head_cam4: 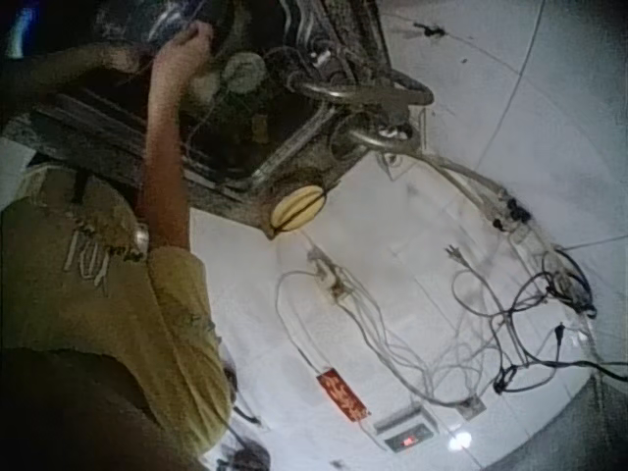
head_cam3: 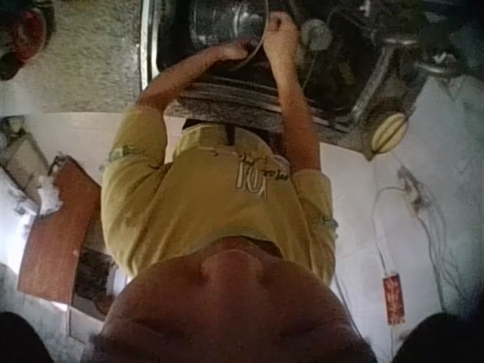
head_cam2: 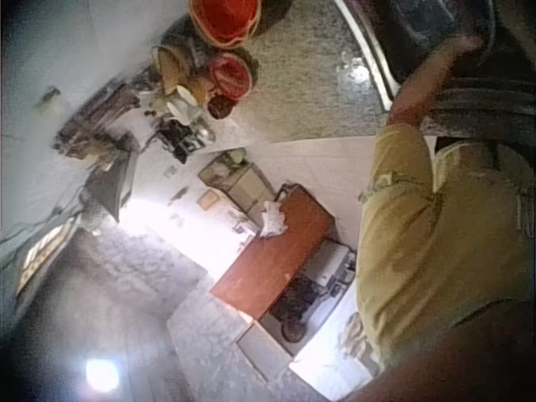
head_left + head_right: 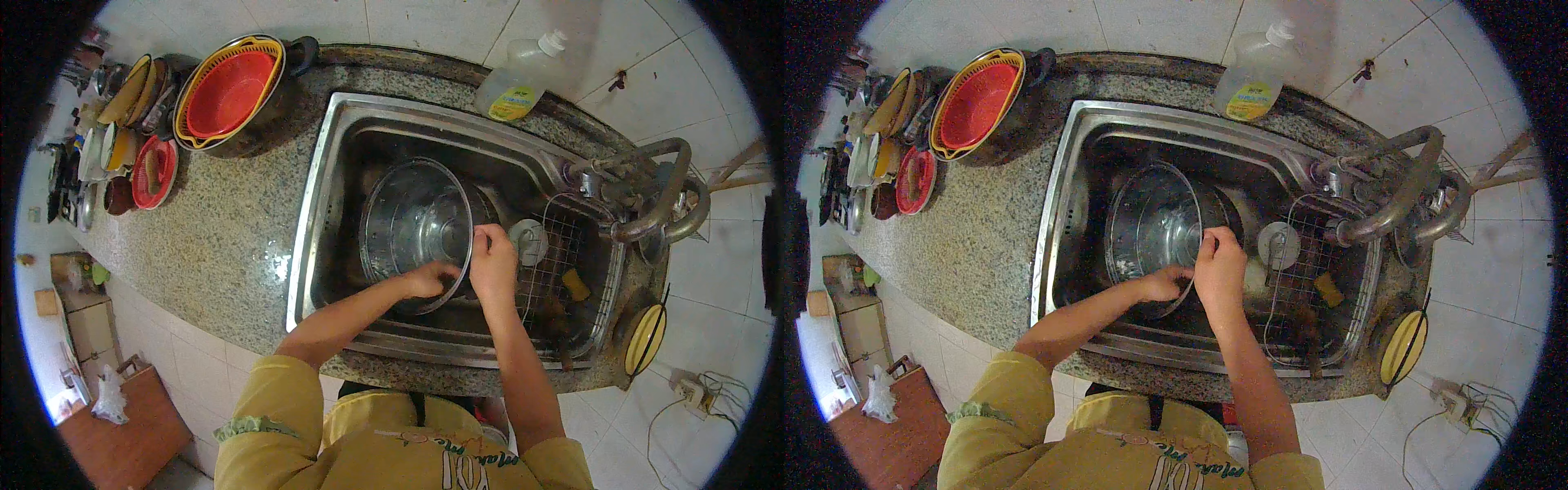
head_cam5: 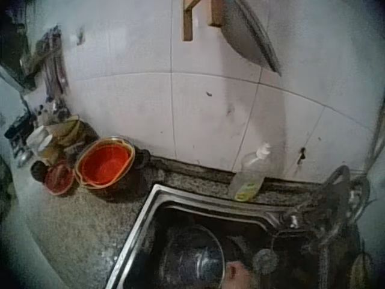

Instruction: The person washes a metal ladle and a large metal pot in a kitchen sink. They use a sponge and running water to scrub the items, rinsing them thoroughly before placing the ladle on a drying rack and continuing to clean the pot.

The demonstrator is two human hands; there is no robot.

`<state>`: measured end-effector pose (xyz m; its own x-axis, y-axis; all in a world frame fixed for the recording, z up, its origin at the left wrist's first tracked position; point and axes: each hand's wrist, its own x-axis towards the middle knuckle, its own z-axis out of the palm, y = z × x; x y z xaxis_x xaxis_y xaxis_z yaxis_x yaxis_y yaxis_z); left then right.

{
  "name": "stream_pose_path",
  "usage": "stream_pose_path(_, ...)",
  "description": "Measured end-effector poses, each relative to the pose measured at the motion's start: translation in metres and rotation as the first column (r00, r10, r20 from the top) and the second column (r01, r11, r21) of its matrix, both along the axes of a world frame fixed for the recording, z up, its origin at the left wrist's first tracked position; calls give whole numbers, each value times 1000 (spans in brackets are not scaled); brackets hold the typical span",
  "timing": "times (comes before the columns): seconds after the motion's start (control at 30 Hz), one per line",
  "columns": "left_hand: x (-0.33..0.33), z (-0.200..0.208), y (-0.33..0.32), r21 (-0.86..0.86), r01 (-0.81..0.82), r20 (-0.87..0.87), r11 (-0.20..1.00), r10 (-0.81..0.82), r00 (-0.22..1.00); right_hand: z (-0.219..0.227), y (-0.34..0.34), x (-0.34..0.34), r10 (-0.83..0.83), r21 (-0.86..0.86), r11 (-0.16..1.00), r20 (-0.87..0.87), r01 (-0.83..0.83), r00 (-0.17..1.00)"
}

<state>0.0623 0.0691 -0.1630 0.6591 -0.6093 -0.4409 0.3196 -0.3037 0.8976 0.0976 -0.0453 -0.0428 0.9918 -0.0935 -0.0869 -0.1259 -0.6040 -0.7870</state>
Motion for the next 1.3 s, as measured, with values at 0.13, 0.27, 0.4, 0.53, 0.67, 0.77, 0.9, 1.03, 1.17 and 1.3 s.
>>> stream_pose_path(0.13, 26, 57, 1, -224, -575, 39, 787, 597, 801, -1, -1, 0, 6, -30, 1000, 31, -6, 999)
stream_pose_path(0.27, 32, 73, 2, -282, -683, 331, 674, 737, 590, 0, 1, -1, -14, 9, 1000, 4, 14, 1000)
stream_pose_path(0.4, 48, 69, 5, -25, -663, 734, 748, 464, 496, 0, -1, 1, 0, -28, 1000, 17, 1, 1000)
stream_pose_path(0.53, 101, 47, 45, 509, -711, 706, 486, 236, 667, -2, 0, 0, 22, -27, 999, 18, -21, 1000)
stream_pose_path(0.67, 80, 0, 61, 827, -462, 483, 321, 16, 875, -4, 2, -1, 3, -28, 1000, 47, -2, 999)
stream_pose_path(0.77, 27, -43, 42, 887, -57, 251, 458, -375, 892, -2, 3, -1, -3, -2, 1000, 5, 3, 1000)
stream_pose_path(0.9, -3, -48, 9, 141, 193, -17, 971, -193, 981, -6, -1, -2, -4, -2, 1000, 16, 4, 1000)
stream_pose_path(1.03, -3, -24, -1, -19, 38, -100, 999, -39, 994, -3, -7, 0, -26, 17, 999, -54, 27, 998)
stream_pose_path(1.17, 15, -83, 27, 428, -96, -170, 899, 185, 968, -5, -7, -1, 6, -24, 1000, 27, -5, 1000)
stream_pose_path(1.3, 62, -128, 32, 39, -966, -631, 255, 756, 174, -4, -4, -1, 18, -28, 999, 17, -17, 1000)
